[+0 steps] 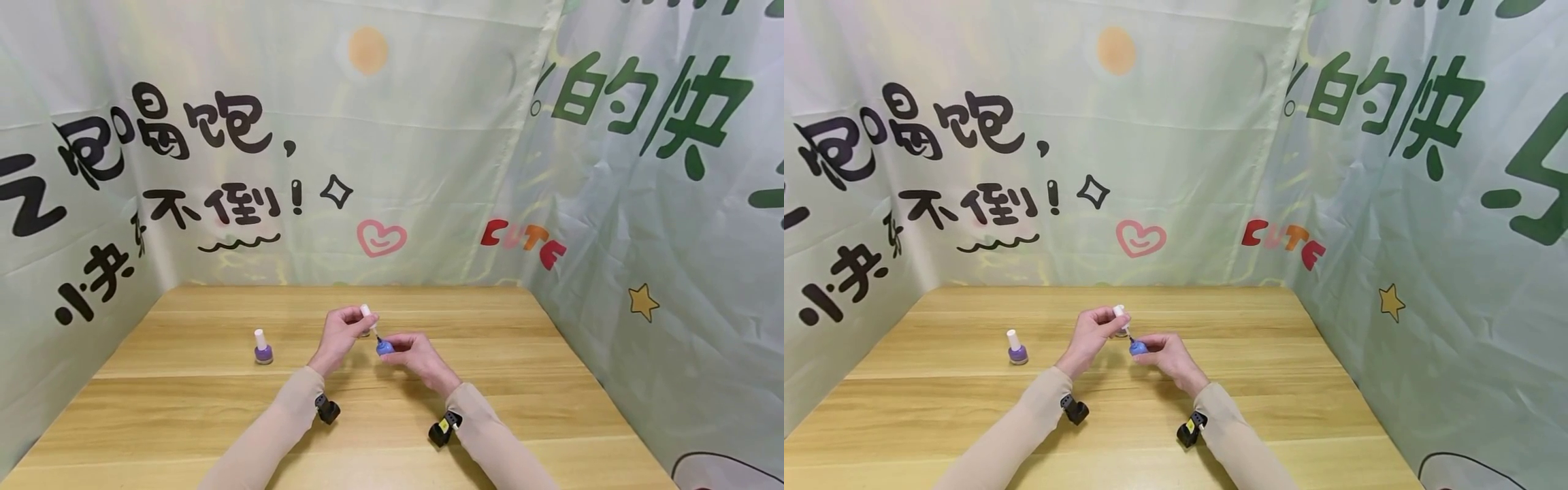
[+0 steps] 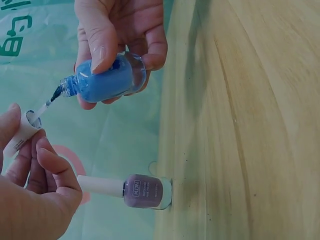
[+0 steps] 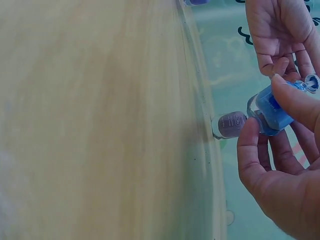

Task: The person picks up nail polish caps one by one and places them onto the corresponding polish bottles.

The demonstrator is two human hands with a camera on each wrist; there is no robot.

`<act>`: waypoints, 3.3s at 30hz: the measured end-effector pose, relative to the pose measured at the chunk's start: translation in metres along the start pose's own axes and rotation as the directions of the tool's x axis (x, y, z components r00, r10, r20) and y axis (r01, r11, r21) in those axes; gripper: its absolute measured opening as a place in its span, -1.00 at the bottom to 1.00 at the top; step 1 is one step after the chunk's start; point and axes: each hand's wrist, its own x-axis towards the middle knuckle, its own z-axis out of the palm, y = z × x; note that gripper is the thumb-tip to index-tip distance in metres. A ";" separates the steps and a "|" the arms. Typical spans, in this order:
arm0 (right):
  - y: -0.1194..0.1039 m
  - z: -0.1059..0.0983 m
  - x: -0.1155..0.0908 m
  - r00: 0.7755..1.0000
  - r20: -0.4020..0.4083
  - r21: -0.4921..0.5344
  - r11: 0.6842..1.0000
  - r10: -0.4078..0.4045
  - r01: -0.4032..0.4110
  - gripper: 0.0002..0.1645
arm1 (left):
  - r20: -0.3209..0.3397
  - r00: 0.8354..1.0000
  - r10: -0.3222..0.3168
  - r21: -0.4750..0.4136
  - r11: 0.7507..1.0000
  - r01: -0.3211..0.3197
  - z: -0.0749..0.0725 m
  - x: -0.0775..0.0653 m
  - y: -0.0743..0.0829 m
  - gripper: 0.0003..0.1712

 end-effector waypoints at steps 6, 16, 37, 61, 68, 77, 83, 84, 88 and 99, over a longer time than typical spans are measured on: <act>0.000 0.000 -0.002 1.000 0.000 0.010 1.000 0.006 -0.006 -0.57 | 0.002 0.999 0.038 0.077 0.996 -0.038 0.001 -0.002 -0.001 -0.71; 0.001 0.001 0.002 1.000 -0.015 0.020 1.000 0.011 -0.011 -0.55 | 0.053 0.991 0.125 0.164 0.978 -0.132 0.002 -0.005 0.001 -0.81; -0.001 0.003 0.002 0.999 -0.030 0.050 0.999 -0.012 0.014 -0.55 | 0.051 0.992 0.116 0.143 0.982 -0.122 0.001 -0.007 -0.008 -0.67; -0.003 0.009 0.003 0.995 -0.094 0.109 0.993 -0.036 0.046 -0.56 | 0.191 0.976 0.106 0.154 0.979 -0.137 -0.005 -0.004 -0.007 -0.62; -0.001 0.011 0.001 0.994 -0.091 0.106 0.992 -0.056 0.065 -0.56 | 0.088 0.986 0.142 0.113 0.982 -0.151 0.001 -0.006 -0.007 -0.67; -0.001 0.011 -0.001 0.995 -0.094 0.094 0.995 -0.035 0.044 -0.54 | 0.119 0.985 0.127 0.121 0.983 -0.141 0.001 -0.006 -0.004 -0.63; -0.002 0.010 -0.001 0.995 -0.100 0.100 0.994 -0.026 0.036 -0.56 | 0.227 0.969 0.101 0.088 0.988 -0.124 -0.003 -0.005 -0.001 -0.54; -0.002 0.010 -0.001 0.994 -0.101 0.099 0.994 -0.028 0.038 -0.56 | 0.240 0.966 0.094 0.076 0.990 -0.115 -0.003 -0.004 -0.001 -0.54; -0.003 0.010 0.000 0.994 -0.107 0.093 0.995 -0.028 0.038 -0.54 | 0.212 0.974 0.084 0.090 0.990 -0.105 -0.004 -0.002 -0.002 -0.49; -0.004 0.011 0.001 0.993 -0.111 0.092 0.995 -0.034 0.045 -0.54 | 0.073 0.992 0.100 0.184 0.976 -0.112 0.004 -0.011 0.018 -0.77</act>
